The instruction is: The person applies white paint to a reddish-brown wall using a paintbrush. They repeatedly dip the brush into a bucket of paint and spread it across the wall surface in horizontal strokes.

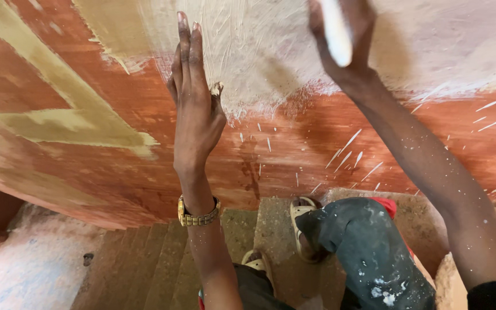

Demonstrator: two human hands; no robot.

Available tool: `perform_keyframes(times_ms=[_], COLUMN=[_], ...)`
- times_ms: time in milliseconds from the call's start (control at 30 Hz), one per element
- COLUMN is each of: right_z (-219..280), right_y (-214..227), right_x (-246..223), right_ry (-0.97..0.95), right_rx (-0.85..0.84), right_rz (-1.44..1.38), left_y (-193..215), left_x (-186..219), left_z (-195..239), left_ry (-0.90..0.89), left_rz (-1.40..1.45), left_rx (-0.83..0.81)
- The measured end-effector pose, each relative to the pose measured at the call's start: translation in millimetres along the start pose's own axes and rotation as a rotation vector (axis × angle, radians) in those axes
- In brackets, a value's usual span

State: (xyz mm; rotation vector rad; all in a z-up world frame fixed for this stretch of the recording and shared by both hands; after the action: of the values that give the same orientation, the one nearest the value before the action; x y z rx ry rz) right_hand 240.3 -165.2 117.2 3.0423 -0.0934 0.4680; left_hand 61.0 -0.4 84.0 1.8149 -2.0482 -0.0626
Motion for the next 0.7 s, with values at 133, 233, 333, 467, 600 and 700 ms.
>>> perform_keyframes(times_ms=[133, 233, 333, 467, 600, 700], right_z=[20.2, 22.5, 1.6, -15.5, -10.5, 22.5], right_y=[-28.1, -36.7, -11.7, -0.4, -20.6, -74.3], right_x=[-35.4, -50.3, -30.1, -10.9, -18.6, -58.0], right_ry=[0.039, 0.114, 0.098, 0.040, 0.042, 0.204], right_rx=[-0.261, -0.486, -0.371, -0.077, -0.048, -0.520], right_rz=[-0.132, -0.202, -0.112, -0.047, -0.011, -0.069], left_y=[-6.2, -7.9, -8.2, -2.7, -5.7, -5.4], left_x=[-7.1, -6.7, -3.8, -1.5, -8.7, -14.7], left_z=[-2.7, -4.8, -3.9, -2.0, -1.2, -2.6], left_ry=[0.022, 0.012, 0.015, 0.028, 0.057, 0.026], left_rz=[-0.047, -0.051, -0.030, 0.026, -0.020, -0.083], left_rx=[-0.008, -0.003, -0.010, -0.002, -0.026, -0.005])
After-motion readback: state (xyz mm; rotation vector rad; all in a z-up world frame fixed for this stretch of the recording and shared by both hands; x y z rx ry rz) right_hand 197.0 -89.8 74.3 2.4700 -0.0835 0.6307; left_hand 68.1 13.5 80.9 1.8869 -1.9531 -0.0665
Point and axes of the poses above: each hand's wrist, its own z-axis away from the middle knuckle, its own y-axis out of the back of the hand, x = y × z, the point moved 9 cm from there along -z, towards the middle knuckle, and after that the axes turned 15 degrees about x, right-handed, at the moved point
